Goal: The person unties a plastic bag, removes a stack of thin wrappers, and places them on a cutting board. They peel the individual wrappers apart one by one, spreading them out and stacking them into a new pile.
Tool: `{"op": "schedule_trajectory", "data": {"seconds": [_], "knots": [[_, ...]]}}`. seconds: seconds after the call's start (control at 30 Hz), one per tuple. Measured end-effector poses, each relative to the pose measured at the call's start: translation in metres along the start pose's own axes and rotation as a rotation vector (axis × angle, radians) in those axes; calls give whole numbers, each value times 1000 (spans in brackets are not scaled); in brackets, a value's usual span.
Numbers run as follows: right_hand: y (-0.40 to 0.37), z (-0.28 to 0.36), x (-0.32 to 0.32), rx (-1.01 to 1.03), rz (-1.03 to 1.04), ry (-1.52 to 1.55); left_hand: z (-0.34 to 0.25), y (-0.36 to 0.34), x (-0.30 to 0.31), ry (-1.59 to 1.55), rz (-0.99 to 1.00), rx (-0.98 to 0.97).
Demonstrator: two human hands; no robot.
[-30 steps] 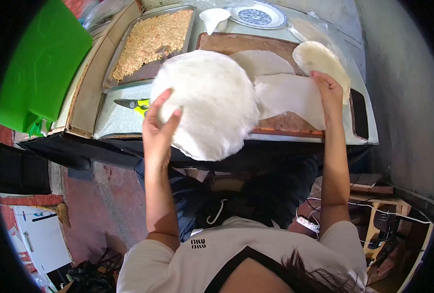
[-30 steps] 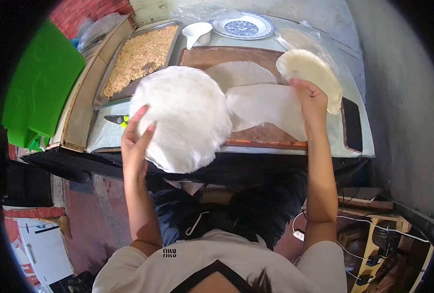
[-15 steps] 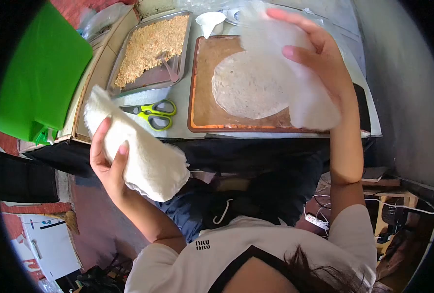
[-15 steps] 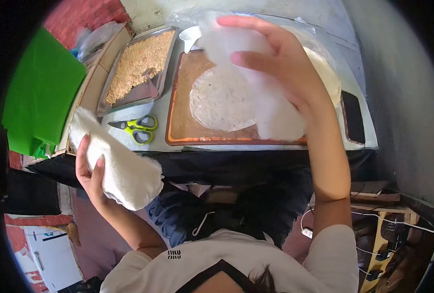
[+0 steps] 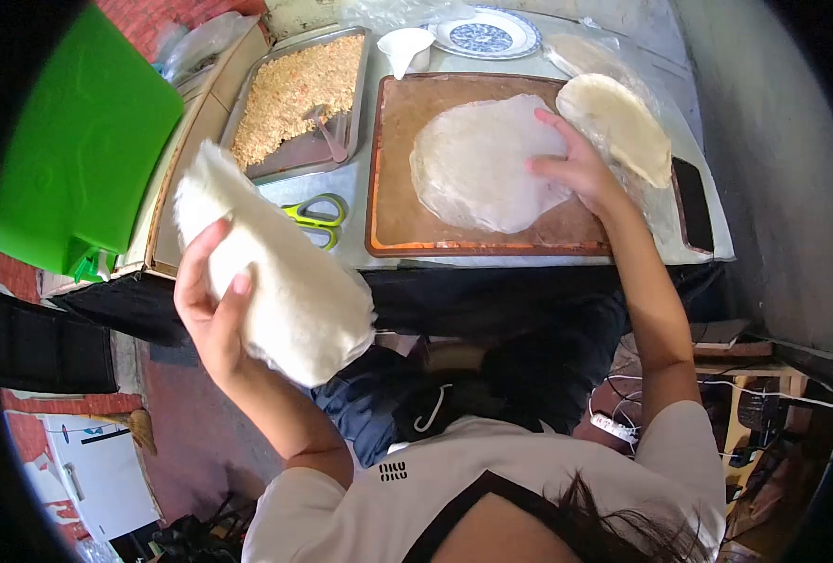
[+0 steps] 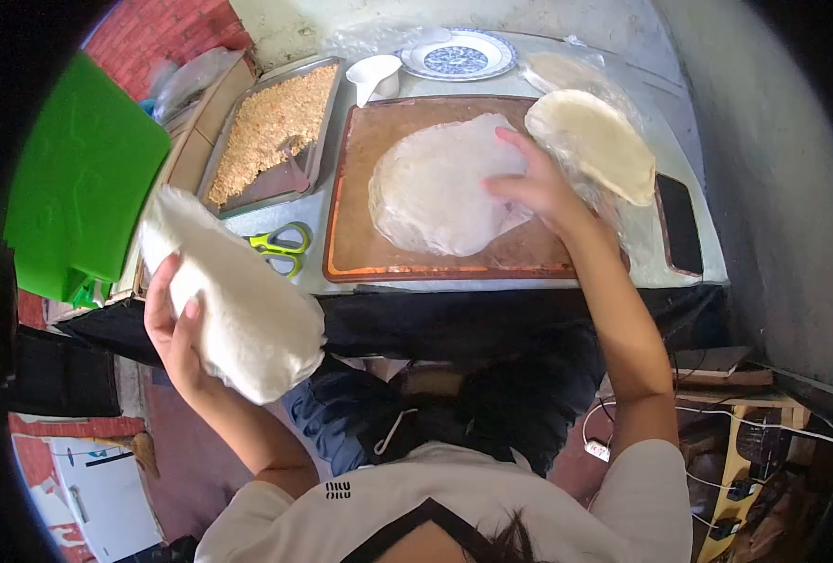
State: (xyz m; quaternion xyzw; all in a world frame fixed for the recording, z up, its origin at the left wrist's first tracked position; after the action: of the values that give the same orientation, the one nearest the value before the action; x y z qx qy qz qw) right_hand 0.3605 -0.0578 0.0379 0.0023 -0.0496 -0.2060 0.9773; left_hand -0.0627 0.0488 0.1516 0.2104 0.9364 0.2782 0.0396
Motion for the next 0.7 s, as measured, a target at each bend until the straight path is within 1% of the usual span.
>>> {"op": "schedule_trajectory", "data": {"seconds": [0.07, 0.13, 0.17, 0.2, 0.23, 0.27, 0.3, 0.33, 0.4, 0.43, 0.53, 0.57, 0.6, 0.67, 0.7], "knots": [[-4, 4, -4, -36, 1, 13, -10, 13, -29, -111, 54, 3], [-9, 5, -9, -65, -28, 44, -23, 31, -68, -92, 152, 2], [-11, 3, -10, -98, -33, 78, -33, 44, -91, -22, 236, -80], [-13, 0, -10, -133, -37, 113, -36, 57, -115, 72, 351, -123], [-16, -3, -12, -169, -42, 148, -40, 67, -139, 74, 457, -135], [-21, 4, -14, -149, -46, 90, -41, 75, -157, 117, 510, -151], [-27, 14, -16, -127, -52, 30, -51, 83, -170, 115, 514, -261], [-31, 20, -17, -106, -58, -29, -53, 91, -178, 51, 522, -265], [-36, 28, -6, 17, -117, -177, -60, 102, -185, -234, 475, -179], [-39, 31, 1, 77, -148, -250, -58, 108, -185, -194, 428, -139], [-56, 48, 29, 277, -329, -657, -39, 111, -185, -217, 365, -172], [-63, 50, 36, 272, -367, -615, -27, 108, -184, -114, 357, -218], [-71, 56, 41, 265, -403, -570, -6, 100, -188, -125, 389, -96], [-82, 56, 49, 244, -445, -503, 45, 85, -185, 42, 401, 1], [-86, 53, 53, 233, -451, -483, 75, 73, -181, 15, 420, 164]]}}
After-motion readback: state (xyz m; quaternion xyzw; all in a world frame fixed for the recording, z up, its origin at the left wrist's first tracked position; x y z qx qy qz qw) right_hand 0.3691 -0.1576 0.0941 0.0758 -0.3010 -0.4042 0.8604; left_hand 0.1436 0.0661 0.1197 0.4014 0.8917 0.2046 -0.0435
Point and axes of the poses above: each hand's wrist, its own y-axis towards the middle knuckle, its own x-axis out of the back of the hand, z = x × y, the point moved 10 cm from there along y, towards the middle knuckle
